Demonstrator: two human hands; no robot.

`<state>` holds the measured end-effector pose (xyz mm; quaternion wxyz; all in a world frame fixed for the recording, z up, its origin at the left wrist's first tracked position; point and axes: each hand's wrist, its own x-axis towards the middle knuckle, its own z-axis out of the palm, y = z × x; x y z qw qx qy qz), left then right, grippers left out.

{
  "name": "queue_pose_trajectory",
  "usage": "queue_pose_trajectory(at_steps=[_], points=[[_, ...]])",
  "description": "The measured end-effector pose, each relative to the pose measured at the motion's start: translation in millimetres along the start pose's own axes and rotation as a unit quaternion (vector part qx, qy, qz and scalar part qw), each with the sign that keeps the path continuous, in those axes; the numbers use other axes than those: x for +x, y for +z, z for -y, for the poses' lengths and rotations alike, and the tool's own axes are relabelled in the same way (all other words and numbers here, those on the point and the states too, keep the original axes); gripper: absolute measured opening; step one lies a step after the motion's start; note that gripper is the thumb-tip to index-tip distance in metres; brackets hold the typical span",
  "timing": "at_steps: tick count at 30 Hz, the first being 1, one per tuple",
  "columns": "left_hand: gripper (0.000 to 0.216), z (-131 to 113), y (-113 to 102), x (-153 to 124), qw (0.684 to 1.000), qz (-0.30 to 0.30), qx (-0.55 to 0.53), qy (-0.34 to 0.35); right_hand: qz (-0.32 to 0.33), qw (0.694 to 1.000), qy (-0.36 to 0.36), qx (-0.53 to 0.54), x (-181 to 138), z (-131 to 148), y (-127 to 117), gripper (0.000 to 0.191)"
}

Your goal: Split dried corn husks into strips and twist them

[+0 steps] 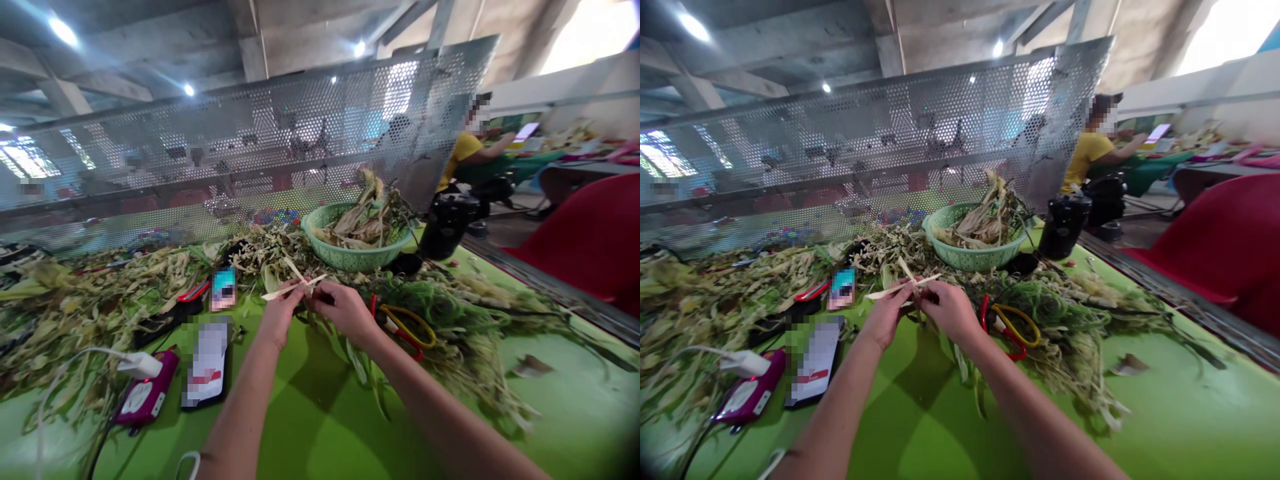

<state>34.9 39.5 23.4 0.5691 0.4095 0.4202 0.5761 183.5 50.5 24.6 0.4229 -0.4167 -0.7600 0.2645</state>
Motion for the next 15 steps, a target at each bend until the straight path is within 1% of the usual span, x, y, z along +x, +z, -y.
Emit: queue_pose_trajectory(at_steps=[2,5,8,11,13,15], points=[[0.039,-0.9,-3.1,0.8,0.999,0.004,0.04,0.021,-0.003,1.0,0.006,0.009,-0.3,0.4,-0.4,0.011],[0.037,-1.4,-6.0,2.4,0.998,0.008,0.053,0.032,-0.015,0.999,0.022,0.023,-0.1,-0.2,-1.3,0.009],[0.034,-1.5,-4.7,3.0,1.0,-0.002,0.011,0.011,-0.014,0.999,0.025,0.028,1.2,-2.4,-2.1,0.008],[0.034,-1.3,-0.9,2.8,0.997,0.004,-0.067,-0.025,-0.007,0.999,0.019,0.031,2.2,-2.5,-3.3,0.008],[0.034,-0.8,1.3,3.3,0.995,0.0,-0.1,-0.03,0.001,0.999,0.019,0.028,2.0,-0.2,-4.4,0.008],[0.032,0.2,2.2,4.6,0.994,-0.014,-0.111,-0.019,0.014,1.0,0.02,0.014,1.1,3.3,-5.8,0.01]])
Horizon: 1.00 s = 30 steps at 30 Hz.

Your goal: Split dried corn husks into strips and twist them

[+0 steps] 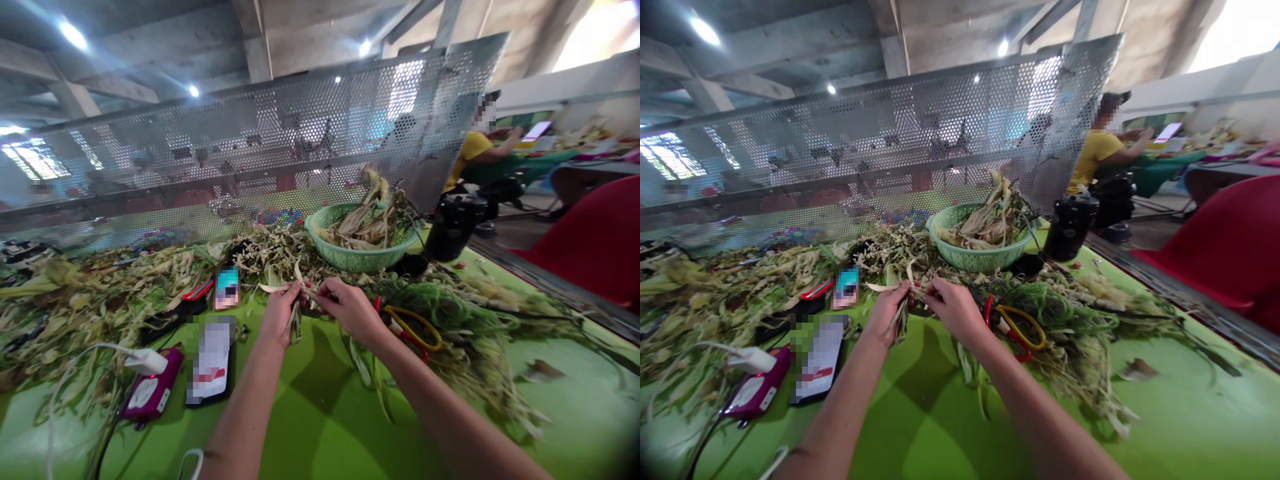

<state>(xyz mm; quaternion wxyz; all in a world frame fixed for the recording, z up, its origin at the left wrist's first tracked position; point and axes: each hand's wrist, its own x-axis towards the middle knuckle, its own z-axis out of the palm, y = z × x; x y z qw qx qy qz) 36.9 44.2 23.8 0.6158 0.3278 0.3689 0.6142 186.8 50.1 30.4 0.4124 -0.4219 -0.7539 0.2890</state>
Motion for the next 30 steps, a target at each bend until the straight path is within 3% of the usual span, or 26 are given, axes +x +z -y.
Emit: queue_pose_trajectory(at_steps=[6,10,14,16,20,30], points=[[0.029,-1,-6,3,1.0,0.009,0.0,0.02,0.014,1.0,0.019,0.002,-2,-1,3,0.012],[0.029,-5,-7,0,0.999,0.05,-0.013,-0.008,0.006,0.993,0.06,0.105,3,-7,8,0.021],[0.028,-6,-2,-4,0.995,0.095,-0.022,-0.013,0.006,0.936,0.111,0.335,5,-3,8,0.03],[0.028,-4,1,-6,0.994,0.103,-0.028,-0.02,-0.023,0.912,0.13,0.388,4,0,8,0.028],[0.026,-2,2,-7,0.996,0.083,-0.011,-0.028,-0.078,0.912,0.139,0.377,4,-1,7,0.025],[0.025,-5,4,-10,0.993,0.072,0.098,-0.005,-0.099,0.922,0.109,0.358,3,1,9,0.021]])
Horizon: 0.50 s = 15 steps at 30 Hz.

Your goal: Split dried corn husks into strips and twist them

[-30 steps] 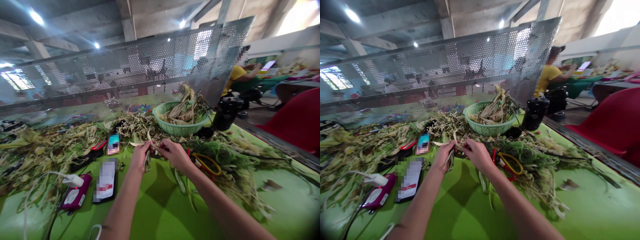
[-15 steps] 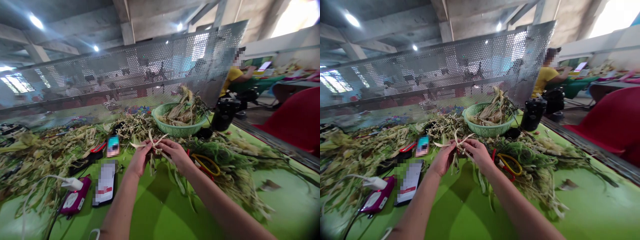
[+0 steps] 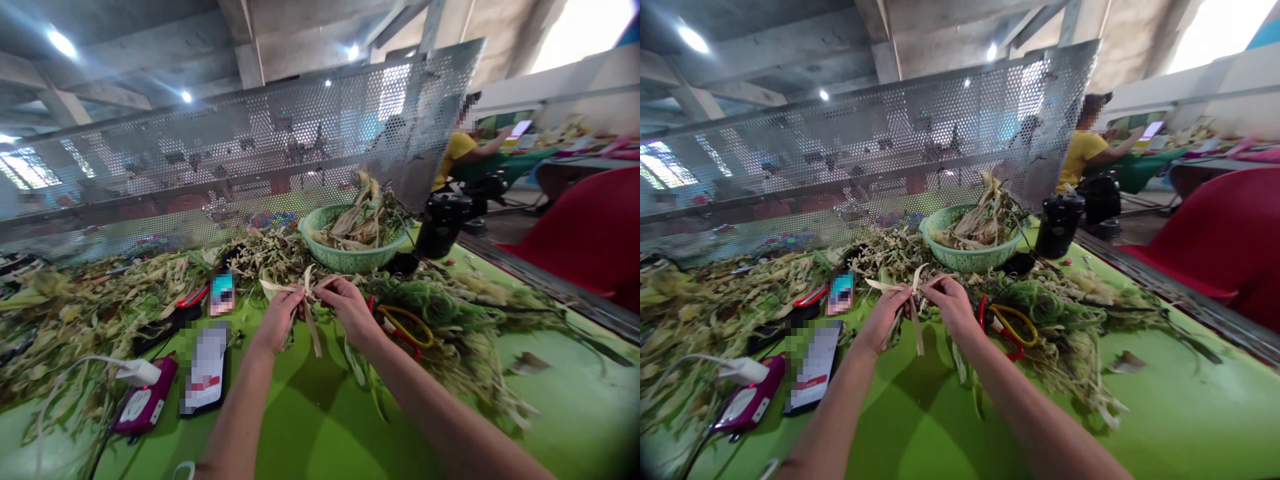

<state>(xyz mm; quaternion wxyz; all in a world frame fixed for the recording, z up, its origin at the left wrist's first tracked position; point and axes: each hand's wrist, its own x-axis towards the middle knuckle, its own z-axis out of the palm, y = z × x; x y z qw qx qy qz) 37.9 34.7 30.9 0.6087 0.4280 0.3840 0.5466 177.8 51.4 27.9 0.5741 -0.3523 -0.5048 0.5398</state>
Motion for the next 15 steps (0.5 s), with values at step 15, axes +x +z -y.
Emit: queue_pose_trajectory(at_steps=[15], points=[[0.034,5,4,2,0.985,0.084,0.141,0.056,0.02,0.997,0.065,0.047,3,5,-6,0.026]])
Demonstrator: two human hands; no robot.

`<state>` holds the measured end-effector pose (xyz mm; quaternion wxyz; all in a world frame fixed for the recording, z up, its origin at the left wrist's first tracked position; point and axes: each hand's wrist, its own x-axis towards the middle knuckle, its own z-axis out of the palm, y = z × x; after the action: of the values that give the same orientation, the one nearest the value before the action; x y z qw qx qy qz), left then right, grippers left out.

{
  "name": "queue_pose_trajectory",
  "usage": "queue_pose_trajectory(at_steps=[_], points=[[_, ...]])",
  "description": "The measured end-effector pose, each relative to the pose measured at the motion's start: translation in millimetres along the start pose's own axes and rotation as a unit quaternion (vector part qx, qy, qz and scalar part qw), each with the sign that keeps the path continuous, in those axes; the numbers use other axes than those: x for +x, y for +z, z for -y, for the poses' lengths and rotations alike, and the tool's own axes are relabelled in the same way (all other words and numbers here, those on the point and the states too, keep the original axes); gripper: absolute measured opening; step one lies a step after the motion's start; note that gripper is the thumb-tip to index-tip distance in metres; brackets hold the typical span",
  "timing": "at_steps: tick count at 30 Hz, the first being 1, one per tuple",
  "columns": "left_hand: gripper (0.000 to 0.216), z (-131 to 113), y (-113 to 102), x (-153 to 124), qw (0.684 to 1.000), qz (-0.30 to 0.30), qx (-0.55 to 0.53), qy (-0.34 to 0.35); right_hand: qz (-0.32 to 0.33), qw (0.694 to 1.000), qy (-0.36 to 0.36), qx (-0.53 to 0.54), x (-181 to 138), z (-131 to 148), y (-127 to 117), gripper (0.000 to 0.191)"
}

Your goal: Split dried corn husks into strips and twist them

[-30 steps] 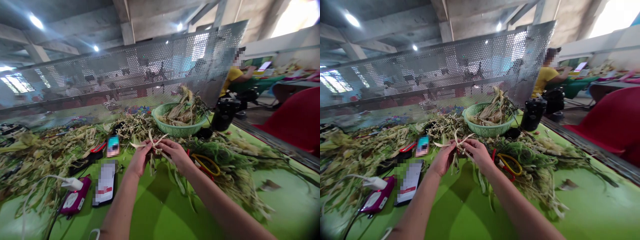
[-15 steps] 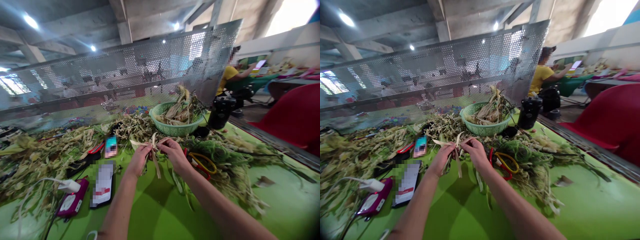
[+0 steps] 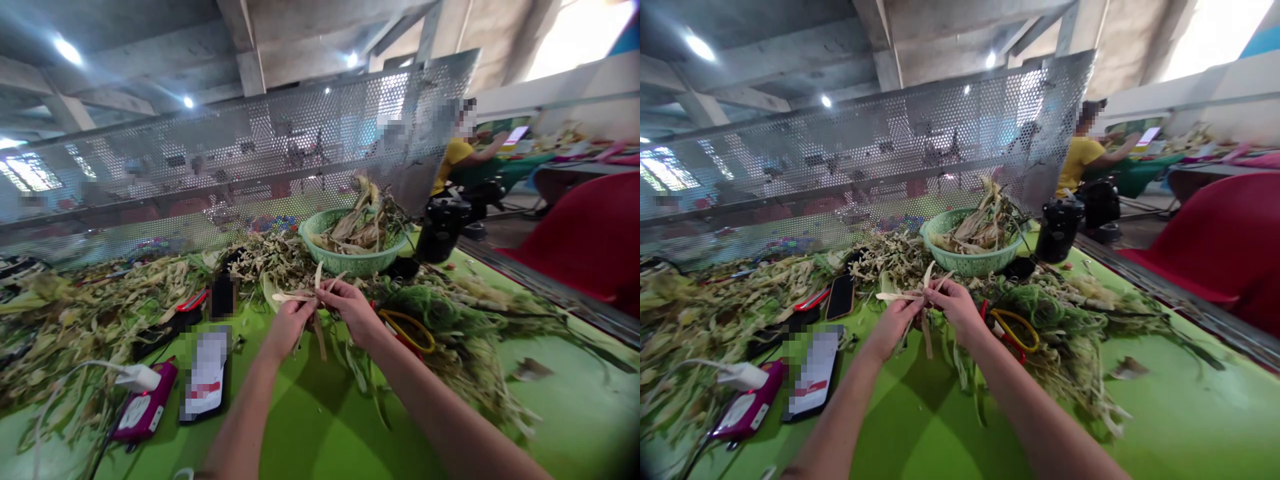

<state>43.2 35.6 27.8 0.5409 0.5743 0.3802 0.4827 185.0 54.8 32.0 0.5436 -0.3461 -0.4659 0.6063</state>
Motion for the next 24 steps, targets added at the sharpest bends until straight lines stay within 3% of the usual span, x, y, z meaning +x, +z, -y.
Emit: queue_pose_trajectory(at_steps=[3,7,10,13,19,24], points=[[0.035,-2,2,-1,1.0,0.001,0.021,-0.006,-0.001,1.0,-0.016,-0.003,0,-1,1,0.026],[0.024,1,4,-1,0.999,-0.023,0.041,-0.002,-0.014,0.99,-0.083,-0.117,0,-3,1,0.026],[0.018,5,6,1,0.997,-0.061,0.053,0.007,-0.026,0.97,-0.12,-0.208,1,-6,0,0.026],[0.02,9,3,4,0.992,-0.113,0.051,0.017,-0.035,0.973,-0.116,-0.199,4,-7,0,0.03],[0.03,9,-7,7,0.984,-0.161,-0.081,-0.011,-0.008,0.98,-0.061,-0.19,4,-9,1,0.036],[0.031,13,-8,9,0.972,-0.14,-0.188,-0.022,0.044,0.973,-0.052,-0.219,3,-15,2,0.034]])
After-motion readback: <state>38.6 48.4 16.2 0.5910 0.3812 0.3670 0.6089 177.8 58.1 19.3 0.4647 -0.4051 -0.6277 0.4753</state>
